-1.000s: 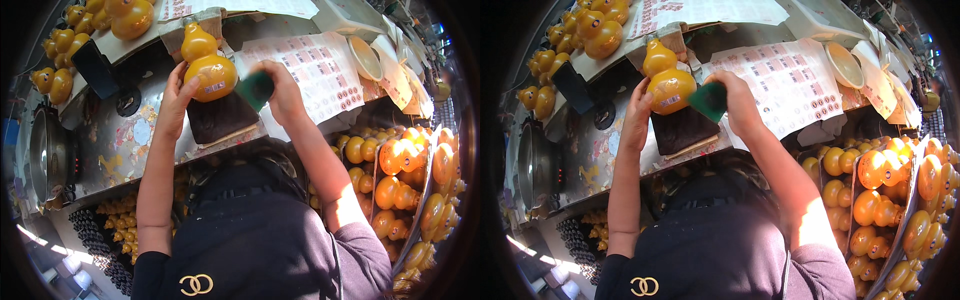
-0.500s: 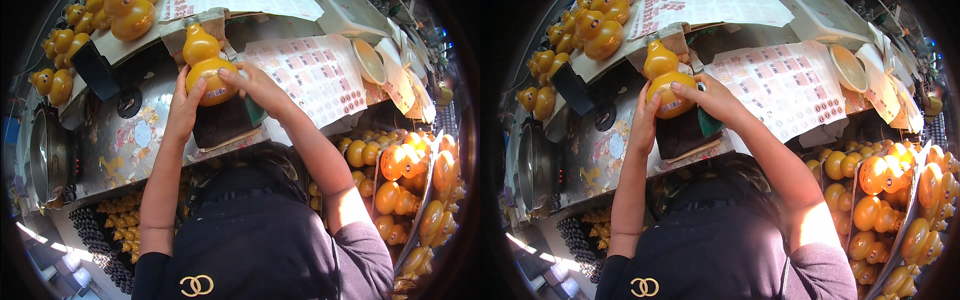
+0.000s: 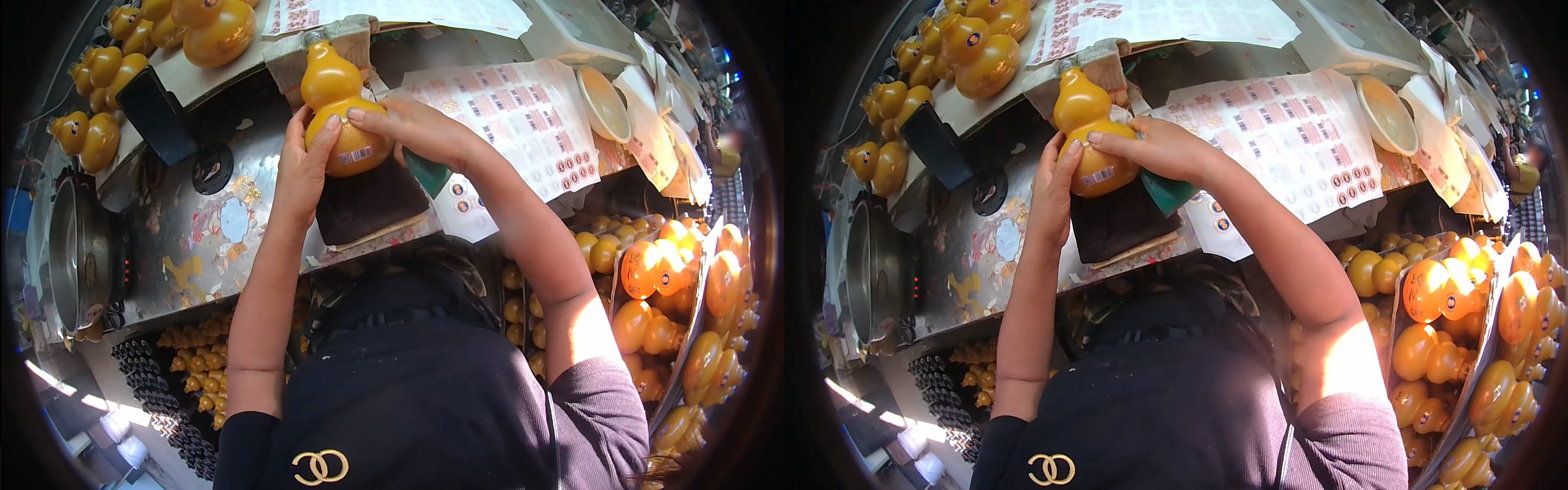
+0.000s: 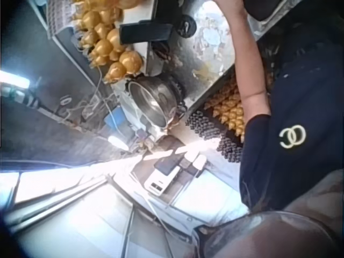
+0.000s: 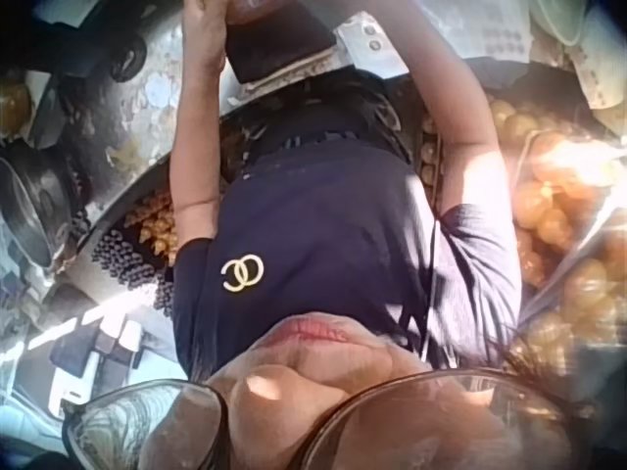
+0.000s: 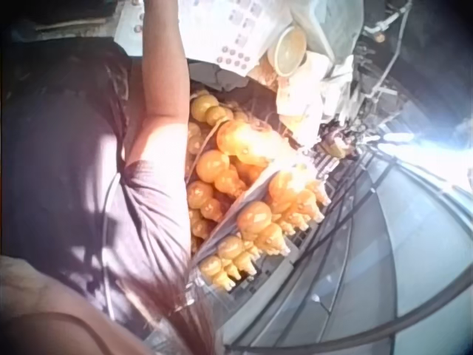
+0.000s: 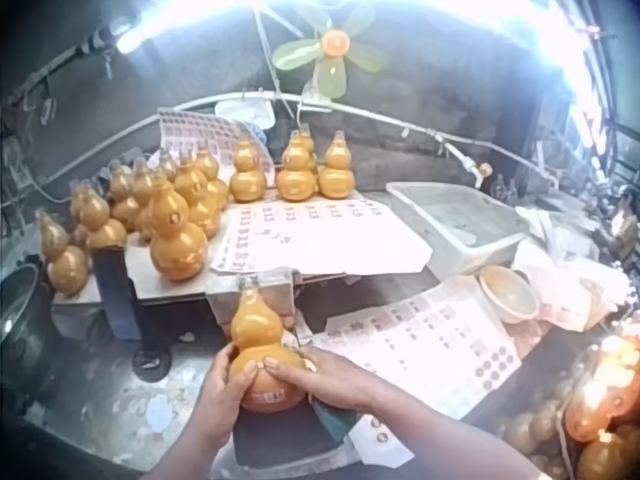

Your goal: The person picks up a gourd, applies a sticker to its surface, and wipes it with a green cloth. The person repeats this process for multiple gourds, placing each finished gourd on a nearby tray.

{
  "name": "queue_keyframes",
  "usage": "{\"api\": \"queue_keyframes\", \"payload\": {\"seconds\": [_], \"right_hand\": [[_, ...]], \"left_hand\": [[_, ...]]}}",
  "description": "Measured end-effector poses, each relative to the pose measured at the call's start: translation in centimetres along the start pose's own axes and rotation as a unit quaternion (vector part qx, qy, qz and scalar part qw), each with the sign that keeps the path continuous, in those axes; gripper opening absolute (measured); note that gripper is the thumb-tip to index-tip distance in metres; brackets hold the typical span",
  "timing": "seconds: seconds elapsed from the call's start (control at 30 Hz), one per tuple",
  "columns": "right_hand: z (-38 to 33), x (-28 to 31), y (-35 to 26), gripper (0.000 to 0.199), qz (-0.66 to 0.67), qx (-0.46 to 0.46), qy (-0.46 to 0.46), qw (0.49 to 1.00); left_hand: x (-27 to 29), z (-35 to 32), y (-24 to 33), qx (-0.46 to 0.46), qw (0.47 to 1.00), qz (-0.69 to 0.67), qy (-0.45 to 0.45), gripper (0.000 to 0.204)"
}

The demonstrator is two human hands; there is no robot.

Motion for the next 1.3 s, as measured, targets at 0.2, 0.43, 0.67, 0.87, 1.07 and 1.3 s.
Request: {"api": "queue_keyframes", "payload": {"seconds": [0.2,0.43,0.67,0.87,1.07,1.3], "right_hand": [[-0.6,0.1,-0.5,0.066,0.048,-0.041,-0.049,0.997],[-1.0,-0.5,-0.9,0.072,0.086,-0.030,-0.052,0.995],[-0.6,-0.8,-0.3,0.072,0.017,-0.031,-0.016,0.999],[-1.2,-1.2,-0.2,0.074,0.091,-0.040,0.030,0.995],[-2.2,-2.2,0.1,0.072,0.042,-0.061,0.082,0.994],[-1.8,-2.6,1.4,0.072,0.106,-0.028,0.093,0.990]], "left_hand": [[-0.3,0.0,-0.1,0.001,1.000,-0.018,0.008,0.061],[0.1,0.3,0.1,0.018,1.000,-0.019,0.005,0.061],[-0.4,0.5,0.1,0.002,0.999,0.031,0.018,0.059],[0.2,0.4,0.0,0.005,1.000,0.009,0.014,0.065],[-0.5,-0.6,-0.9,-0.081,0.992,0.091,0.013,0.070],[-0.2,-0.7,-1.1,-0.083,0.993,0.084,-0.006,0.065]]}}
Point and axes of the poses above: each hand's wrist, its own z-axis towards the middle knuckle, its own x-axis out of the back of the hand, y = z × x, the point moved 1 cm from there along z, towards the middle knuckle, and after that the axes turned 12 degrees about -x, right-handed, at the moved point
